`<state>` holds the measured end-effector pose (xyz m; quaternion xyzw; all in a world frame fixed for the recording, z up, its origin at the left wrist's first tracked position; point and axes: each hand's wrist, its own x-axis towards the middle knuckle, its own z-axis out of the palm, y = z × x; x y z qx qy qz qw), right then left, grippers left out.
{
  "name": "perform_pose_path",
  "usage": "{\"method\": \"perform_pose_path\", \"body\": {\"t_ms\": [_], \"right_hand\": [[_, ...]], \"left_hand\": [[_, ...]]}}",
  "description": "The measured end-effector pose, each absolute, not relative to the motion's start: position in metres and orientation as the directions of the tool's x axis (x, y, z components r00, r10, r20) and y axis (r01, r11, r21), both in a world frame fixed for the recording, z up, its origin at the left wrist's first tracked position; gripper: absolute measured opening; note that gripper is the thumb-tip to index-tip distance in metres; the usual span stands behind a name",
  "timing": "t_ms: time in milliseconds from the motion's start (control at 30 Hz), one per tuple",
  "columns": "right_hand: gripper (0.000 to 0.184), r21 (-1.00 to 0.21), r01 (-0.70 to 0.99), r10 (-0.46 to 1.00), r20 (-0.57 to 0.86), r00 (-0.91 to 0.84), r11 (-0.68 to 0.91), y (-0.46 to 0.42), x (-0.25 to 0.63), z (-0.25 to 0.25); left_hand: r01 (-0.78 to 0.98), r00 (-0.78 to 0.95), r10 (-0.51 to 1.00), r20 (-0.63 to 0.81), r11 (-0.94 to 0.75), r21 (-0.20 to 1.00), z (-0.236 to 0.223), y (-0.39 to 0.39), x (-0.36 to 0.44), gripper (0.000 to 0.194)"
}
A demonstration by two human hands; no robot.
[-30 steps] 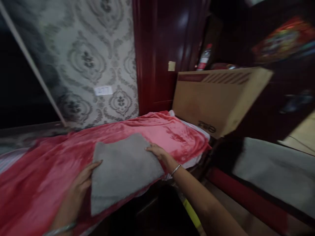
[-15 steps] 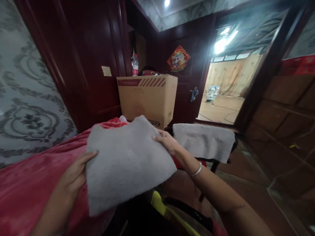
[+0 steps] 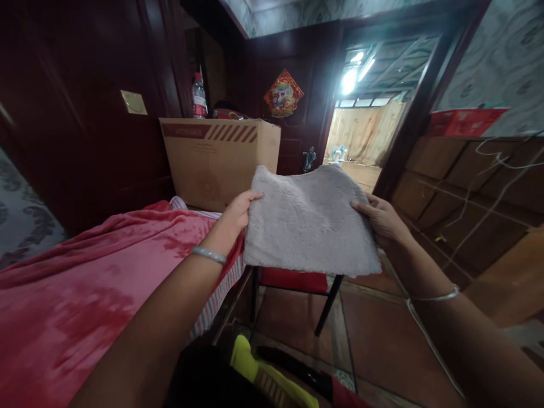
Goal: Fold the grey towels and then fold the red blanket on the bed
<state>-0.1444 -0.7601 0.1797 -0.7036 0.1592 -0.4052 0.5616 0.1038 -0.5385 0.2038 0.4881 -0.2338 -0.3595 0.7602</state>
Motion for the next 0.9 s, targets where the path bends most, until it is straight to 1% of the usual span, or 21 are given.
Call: {"method": "perform_pose_path", "body": {"t_ms": [100, 233, 333, 400, 533, 700, 800, 900], "right_hand": [[0.047, -0.93, 0.165, -0.724, 0.361, 0.588, -0.33, -0.785, -0.155, 0.159], [0.055, -0.958, 0.057, -0.767, 0.259, 0.588, -0.28, -0.806, -0.159, 0.124], [0.06, -0.973, 0.072, -0.782, 0.22, 0.583, -0.22, -0.812, -0.158, 0.109], [0.061, -0.973, 0.091, -0.788, 0.224, 0.573, -0.21, -0.814, -0.157, 0.105], [0.056, -0.967, 0.078, -0.778, 0.243, 0.579, -0.244, -0.819, -0.157, 0.106], [0.05, -0.951, 0.054, -0.794, 0.284, 0.537, -0.304, -0.828, -0.162, 0.11], [0.053, -0.957, 0.001, -0.813, 0.245, 0.529, -0.289, -0.831, -0.165, 0.112], [0.064, -0.95, -0.101, -0.844, 0.21, 0.493, -0.296, -0.833, -0.168, 0.113]], "left_hand": [[0.271, 0.626, -0.779, 0.016, 0.236, 0.933, 0.192, -0.578, 0.105, 0.03], [0.189, 0.684, -0.73, -0.003, 0.173, 0.967, 0.162, -0.602, 0.108, 0.016], [0.195, 0.675, -0.738, -0.003, 0.173, 0.965, 0.148, -0.603, 0.115, 0.011], [0.202, 0.656, -0.755, 0.003, 0.18, 0.963, 0.145, -0.602, 0.12, 0.014], [0.212, 0.649, -0.76, -0.015, 0.163, 0.964, 0.145, -0.604, 0.124, 0.016], [0.241, 0.622, -0.783, 0.013, 0.208, 0.948, 0.148, -0.609, 0.114, 0.016], [0.191, 0.63, -0.776, 0.018, 0.178, 0.965, 0.153, -0.608, 0.105, 0.014], [0.06, 0.662, -0.749, 0.029, 0.092, 0.994, 0.16, -0.603, 0.102, 0.013]]}}
